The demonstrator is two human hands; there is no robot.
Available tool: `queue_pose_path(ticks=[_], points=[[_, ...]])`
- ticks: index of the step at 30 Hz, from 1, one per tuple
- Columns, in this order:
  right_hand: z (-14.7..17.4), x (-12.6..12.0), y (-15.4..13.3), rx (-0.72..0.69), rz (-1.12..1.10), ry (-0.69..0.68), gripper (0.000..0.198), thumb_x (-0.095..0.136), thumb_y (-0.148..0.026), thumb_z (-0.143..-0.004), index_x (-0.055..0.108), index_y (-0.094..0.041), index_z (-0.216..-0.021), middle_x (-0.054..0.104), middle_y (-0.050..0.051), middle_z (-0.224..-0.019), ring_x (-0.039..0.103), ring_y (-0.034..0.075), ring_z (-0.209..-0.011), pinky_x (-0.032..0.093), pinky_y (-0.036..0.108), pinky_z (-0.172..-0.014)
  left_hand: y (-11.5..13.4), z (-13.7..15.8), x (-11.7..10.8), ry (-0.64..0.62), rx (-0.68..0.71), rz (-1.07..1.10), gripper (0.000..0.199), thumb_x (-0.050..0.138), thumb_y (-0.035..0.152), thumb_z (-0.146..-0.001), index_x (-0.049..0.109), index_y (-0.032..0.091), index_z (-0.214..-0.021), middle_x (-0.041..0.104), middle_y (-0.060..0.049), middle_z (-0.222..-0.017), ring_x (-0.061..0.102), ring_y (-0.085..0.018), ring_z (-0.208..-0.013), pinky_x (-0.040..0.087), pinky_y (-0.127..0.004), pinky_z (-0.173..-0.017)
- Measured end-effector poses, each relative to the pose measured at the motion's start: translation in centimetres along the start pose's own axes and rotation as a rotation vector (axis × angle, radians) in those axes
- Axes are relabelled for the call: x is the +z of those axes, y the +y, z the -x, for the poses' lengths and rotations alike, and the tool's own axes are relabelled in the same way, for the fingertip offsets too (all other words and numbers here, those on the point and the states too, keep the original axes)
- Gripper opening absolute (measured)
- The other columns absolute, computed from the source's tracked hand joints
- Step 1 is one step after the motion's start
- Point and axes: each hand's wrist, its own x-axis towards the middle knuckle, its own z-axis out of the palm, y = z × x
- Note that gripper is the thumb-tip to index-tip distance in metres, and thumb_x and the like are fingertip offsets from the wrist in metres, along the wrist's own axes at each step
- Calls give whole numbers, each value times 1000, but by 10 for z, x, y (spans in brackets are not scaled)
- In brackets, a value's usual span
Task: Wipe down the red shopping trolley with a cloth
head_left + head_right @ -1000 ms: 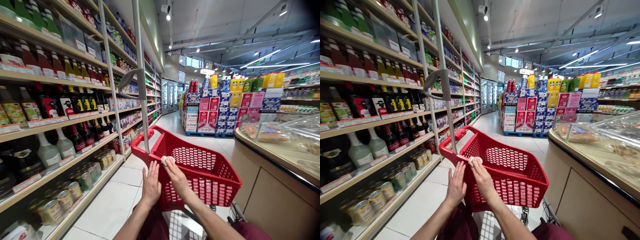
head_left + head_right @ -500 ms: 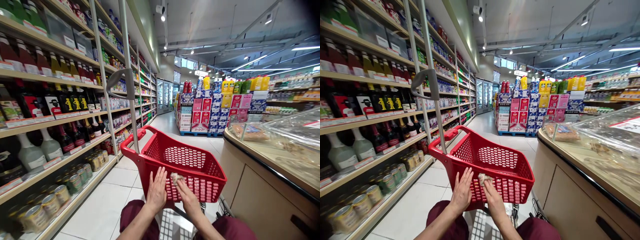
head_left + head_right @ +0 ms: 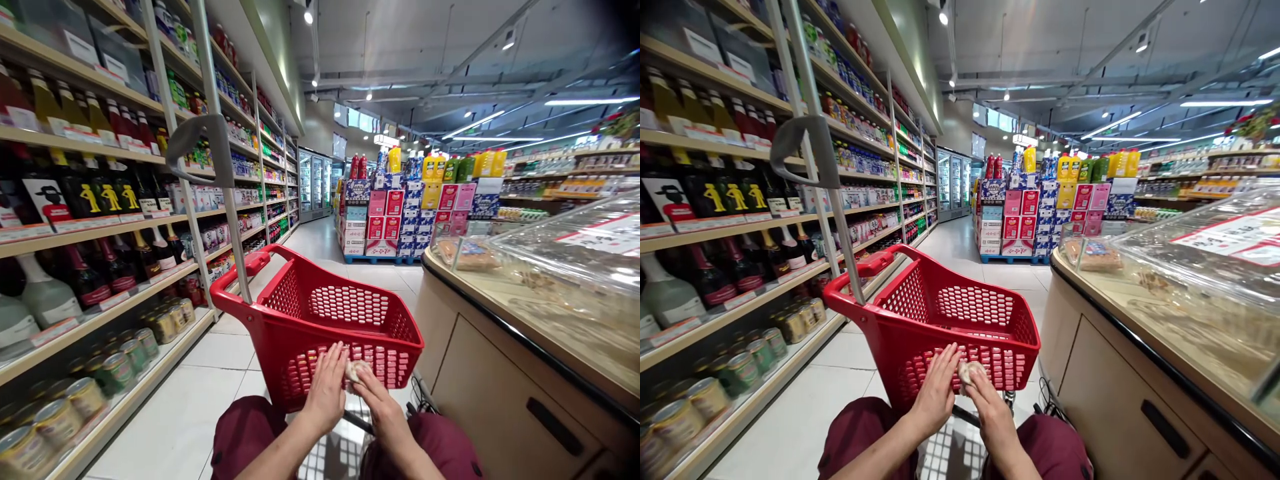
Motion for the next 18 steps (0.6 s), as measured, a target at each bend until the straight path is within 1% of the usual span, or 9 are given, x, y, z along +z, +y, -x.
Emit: queue_pose_path(ticks=[2, 3, 5, 8, 11, 13, 15, 16, 18], points=[[-11, -15, -9, 16, -104, -57, 45, 38, -4, -75, 57, -25, -111, 52, 5, -124, 44, 17, -117, 45, 33, -92, 8, -6, 1, -38, -56, 240, 66, 39, 4, -61, 38, 16, -126, 46, -10, -130, 37, -19, -121, 32, -38, -98], [-18, -22, -12, 49, -140, -52, 44, 38, -5, -75, 57, -24, -110, 52, 6, -123, 45, 17, -116, 45, 33, -92, 11, -10, 1, -51, -110, 356, 57, 40, 6, -63, 47, 17, -119, 55, -8, -119, 47, -18, -112, 37, -34, -93], [-33, -32, -14, 195, -159, 45, 43, 38, -6, -73, 55, -20, -110, 55, 8, -118, 50, 18, -111, 46, 33, -89, 17, -16, 1, -35, -269, 531, 39, 39, 9, -67, 59, 19, -99, 65, -4, -95, 58, -16, -89, 43, -28, -79], [-47, -36, -11, 414, -135, 211, 32, 39, -10, -72, 57, -19, -97, 62, 8, -99, 58, 18, -95, 49, 33, -80, 22, -23, 3, 105, -527, 676, 23, 43, 12, -68, 62, 19, -78, 65, -1, -75, 58, -15, -74, 42, -26, -71], [-54, -29, -11, 484, -118, 284, 18, 43, -14, -72, 55, -20, -84, 60, 5, -85, 57, 18, -84, 48, 32, -74, 29, -26, 7, 244, -746, 869, 9, 52, 11, -61, 59, 18, -65, 60, 1, -62, 55, -15, -68, 40, -25, -68], [-55, -21, -16, 478, -95, 335, 10, 45, -17, -73, 53, -21, -78, 57, 4, -80, 55, 19, -80, 47, 32, -71, 38, -27, 11, 253, -809, 971, 4, 54, 16, -63, 58, 17, -63, 57, 2, -57, 55, -14, -62, 40, -25, -64], [-53, -13, -24, 461, -80, 348, 8, 45, -18, -74, 53, -21, -74, 55, 5, -78, 54, 19, -80, 46, 33, -70, 47, -28, 15, 231, -812, 1178, 14, 52, 26, -69, 61, 15, -69, 59, 0, -58, 56, -14, -60, 41, -26, -62], [-50, -11, -28, 451, -79, 332, 10, 45, -18, -73, 54, -20, -76, 56, 6, -83, 53, 20, -83, 46, 35, -73, 51, -28, 16, 224, -805, 1336, 19, 52, 30, -70, 62, 14, -72, 61, -2, -61, 57, -14, -61, 41, -26, -62], [-43, -12, -35, 417, -118, 229, 17, 47, -17, -71, 58, -19, -84, 56, 9, -101, 50, 23, -99, 42, 41, -85, 53, -27, 17, 218, -783, 1639, 25, 58, 36, -68, 62, 12, -75, 63, -4, -66, 58, -15, -64, 42, -25, -62]])
